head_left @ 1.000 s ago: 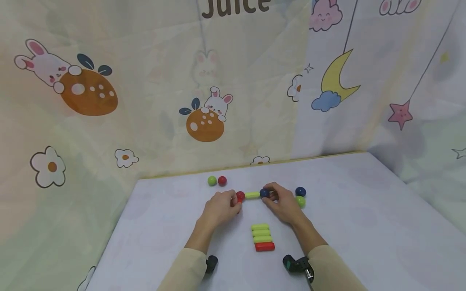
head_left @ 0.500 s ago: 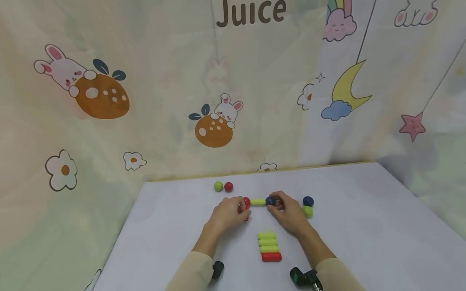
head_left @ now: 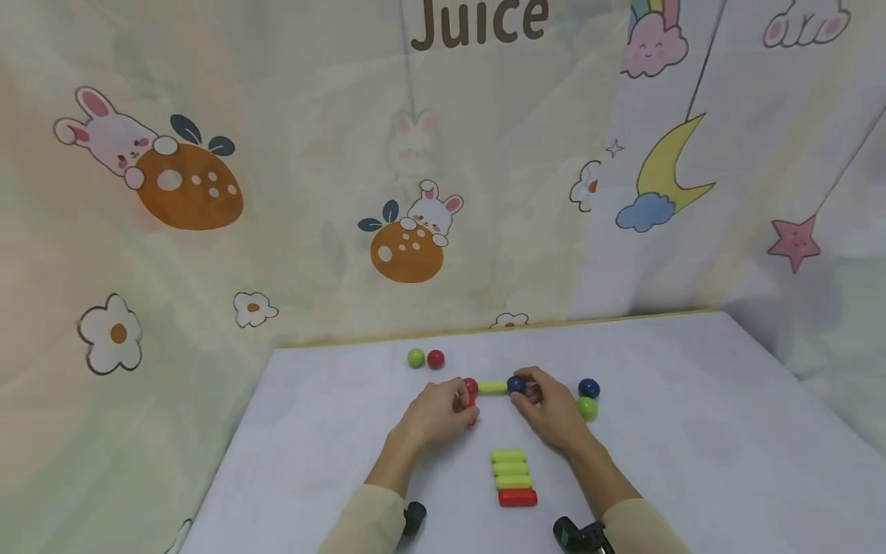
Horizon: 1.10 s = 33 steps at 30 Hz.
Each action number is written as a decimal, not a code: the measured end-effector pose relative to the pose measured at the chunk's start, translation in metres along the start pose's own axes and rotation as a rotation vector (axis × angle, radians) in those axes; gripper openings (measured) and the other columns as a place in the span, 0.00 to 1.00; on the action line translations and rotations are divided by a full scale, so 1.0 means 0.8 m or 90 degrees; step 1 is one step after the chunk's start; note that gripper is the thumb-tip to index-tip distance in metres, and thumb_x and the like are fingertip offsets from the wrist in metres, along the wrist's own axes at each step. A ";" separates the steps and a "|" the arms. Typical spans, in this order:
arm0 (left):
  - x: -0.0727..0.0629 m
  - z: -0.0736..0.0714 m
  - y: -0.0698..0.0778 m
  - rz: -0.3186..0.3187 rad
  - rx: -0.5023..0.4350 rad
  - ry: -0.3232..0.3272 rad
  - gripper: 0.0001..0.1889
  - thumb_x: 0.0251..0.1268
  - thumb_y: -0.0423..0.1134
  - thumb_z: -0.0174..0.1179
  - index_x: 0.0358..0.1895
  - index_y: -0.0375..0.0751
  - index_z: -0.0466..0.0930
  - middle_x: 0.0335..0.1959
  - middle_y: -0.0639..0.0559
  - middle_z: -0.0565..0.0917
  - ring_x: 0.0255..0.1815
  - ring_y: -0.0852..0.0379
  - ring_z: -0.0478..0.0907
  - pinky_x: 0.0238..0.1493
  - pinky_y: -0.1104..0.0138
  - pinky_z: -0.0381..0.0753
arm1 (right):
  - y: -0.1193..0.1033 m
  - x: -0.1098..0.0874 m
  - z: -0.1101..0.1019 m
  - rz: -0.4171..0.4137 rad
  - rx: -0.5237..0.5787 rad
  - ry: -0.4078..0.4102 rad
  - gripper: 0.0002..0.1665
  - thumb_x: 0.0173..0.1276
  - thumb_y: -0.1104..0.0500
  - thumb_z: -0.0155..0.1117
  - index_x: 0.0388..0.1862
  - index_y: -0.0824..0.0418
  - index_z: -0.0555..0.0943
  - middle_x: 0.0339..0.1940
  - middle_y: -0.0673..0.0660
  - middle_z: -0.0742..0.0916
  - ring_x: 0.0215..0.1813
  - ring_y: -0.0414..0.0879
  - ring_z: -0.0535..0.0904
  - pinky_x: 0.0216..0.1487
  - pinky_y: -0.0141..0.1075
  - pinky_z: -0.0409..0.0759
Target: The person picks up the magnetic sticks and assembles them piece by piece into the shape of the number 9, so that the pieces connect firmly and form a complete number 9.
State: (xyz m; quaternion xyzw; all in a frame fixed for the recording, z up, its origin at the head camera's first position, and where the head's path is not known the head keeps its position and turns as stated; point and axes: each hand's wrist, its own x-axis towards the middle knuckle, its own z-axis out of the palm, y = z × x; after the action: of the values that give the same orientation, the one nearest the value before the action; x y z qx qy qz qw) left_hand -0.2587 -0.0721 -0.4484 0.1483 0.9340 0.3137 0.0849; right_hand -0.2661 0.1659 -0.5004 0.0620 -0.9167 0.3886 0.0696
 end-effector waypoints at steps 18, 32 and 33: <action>0.009 -0.003 -0.011 -0.002 0.019 0.037 0.05 0.68 0.45 0.66 0.39 0.54 0.78 0.28 0.61 0.80 0.29 0.59 0.76 0.32 0.65 0.77 | -0.011 0.009 -0.002 -0.005 0.027 0.048 0.28 0.72 0.51 0.68 0.69 0.54 0.75 0.62 0.53 0.74 0.33 0.42 0.74 0.35 0.30 0.76; 0.016 -0.040 -0.040 0.015 0.105 0.184 0.15 0.67 0.40 0.66 0.56 0.48 0.79 0.53 0.52 0.78 0.44 0.52 0.79 0.44 0.53 0.83 | -0.058 0.003 0.007 -0.107 0.042 0.060 0.21 0.66 0.58 0.74 0.54 0.61 0.78 0.39 0.56 0.78 0.32 0.41 0.71 0.34 0.30 0.74; 0.017 -0.043 -0.043 0.019 0.101 0.188 0.16 0.68 0.40 0.65 0.57 0.47 0.78 0.54 0.51 0.77 0.45 0.51 0.79 0.46 0.52 0.84 | -0.061 0.003 0.008 -0.105 0.046 0.047 0.21 0.66 0.58 0.75 0.54 0.61 0.79 0.37 0.55 0.78 0.32 0.41 0.71 0.35 0.30 0.74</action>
State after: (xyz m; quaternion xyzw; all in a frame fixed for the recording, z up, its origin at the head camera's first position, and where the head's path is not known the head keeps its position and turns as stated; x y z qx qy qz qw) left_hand -0.2877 -0.1129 -0.4431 0.1206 0.9560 0.2583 -0.0695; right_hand -0.2611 0.1276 -0.4697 0.1254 -0.8905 0.4166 0.1330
